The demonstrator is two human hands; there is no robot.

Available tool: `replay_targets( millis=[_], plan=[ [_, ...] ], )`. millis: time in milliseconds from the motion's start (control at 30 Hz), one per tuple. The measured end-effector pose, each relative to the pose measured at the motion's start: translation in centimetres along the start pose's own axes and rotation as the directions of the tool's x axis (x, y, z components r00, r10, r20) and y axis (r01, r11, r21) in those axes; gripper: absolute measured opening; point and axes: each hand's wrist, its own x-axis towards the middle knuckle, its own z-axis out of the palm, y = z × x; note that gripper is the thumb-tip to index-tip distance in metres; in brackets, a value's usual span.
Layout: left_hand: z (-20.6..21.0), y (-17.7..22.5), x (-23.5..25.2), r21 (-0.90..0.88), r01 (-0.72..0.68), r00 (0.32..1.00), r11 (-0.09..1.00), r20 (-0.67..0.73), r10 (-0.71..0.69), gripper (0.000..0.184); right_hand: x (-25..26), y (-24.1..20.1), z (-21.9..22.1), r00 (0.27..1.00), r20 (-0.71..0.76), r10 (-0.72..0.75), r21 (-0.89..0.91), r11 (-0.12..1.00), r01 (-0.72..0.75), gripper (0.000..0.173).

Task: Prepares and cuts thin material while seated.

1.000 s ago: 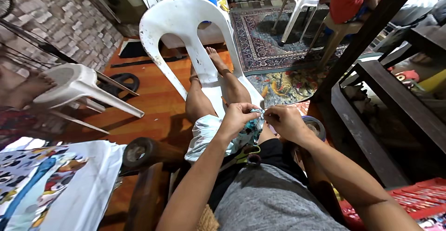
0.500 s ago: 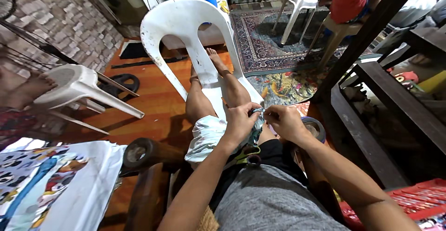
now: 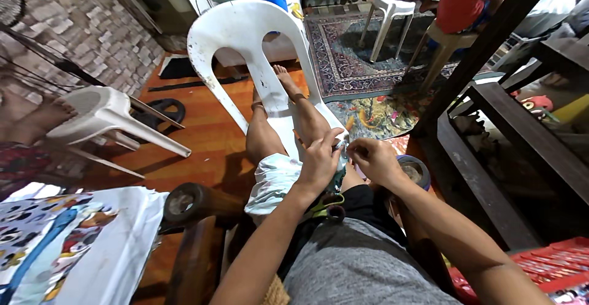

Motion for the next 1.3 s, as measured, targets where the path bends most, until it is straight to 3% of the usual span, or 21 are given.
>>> replay_targets(
  millis=[267,433,667,900,1100,1300],
  plan=[
    [0.3,0.0,-0.1,-0.022,-0.022,0.999,1.000,0.034,0.023,0.046,0.3,-0.1,0.3,0.997,-0.064,0.045,0.061,0.997,-0.041,0.012],
    [0.0,-0.3,0.1,-0.024,-0.051,0.997,0.998,0.054,0.053,0.046,1.2,1.1,0.4,0.993,-0.017,0.120,0.292,0.950,-0.110,0.021],
    [0.1,-1.3,0.5,0.079,-0.247,0.968,0.966,0.058,0.243,0.038,2.9,0.8,-1.1,0.910,0.348,0.223,0.631,0.663,-0.404,0.017],
    [0.2,-1.7,0.5,0.166,-0.323,0.946,0.932,0.040,0.321,0.032,3.3,0.0,-0.4,0.824,0.447,0.348,0.691,0.451,-0.565,0.010],
    [-0.1,-2.2,0.5,0.123,-0.275,0.962,0.954,0.042,0.272,0.025,3.2,-1.3,-0.8,0.850,0.331,0.410,0.757,0.423,-0.499,0.012],
    [-0.1,-2.6,0.8,0.069,-0.308,0.951,0.949,0.058,0.304,0.016,3.9,-0.9,-1.6,0.934,0.176,0.310,0.766,0.554,-0.328,0.010]
  ],
)
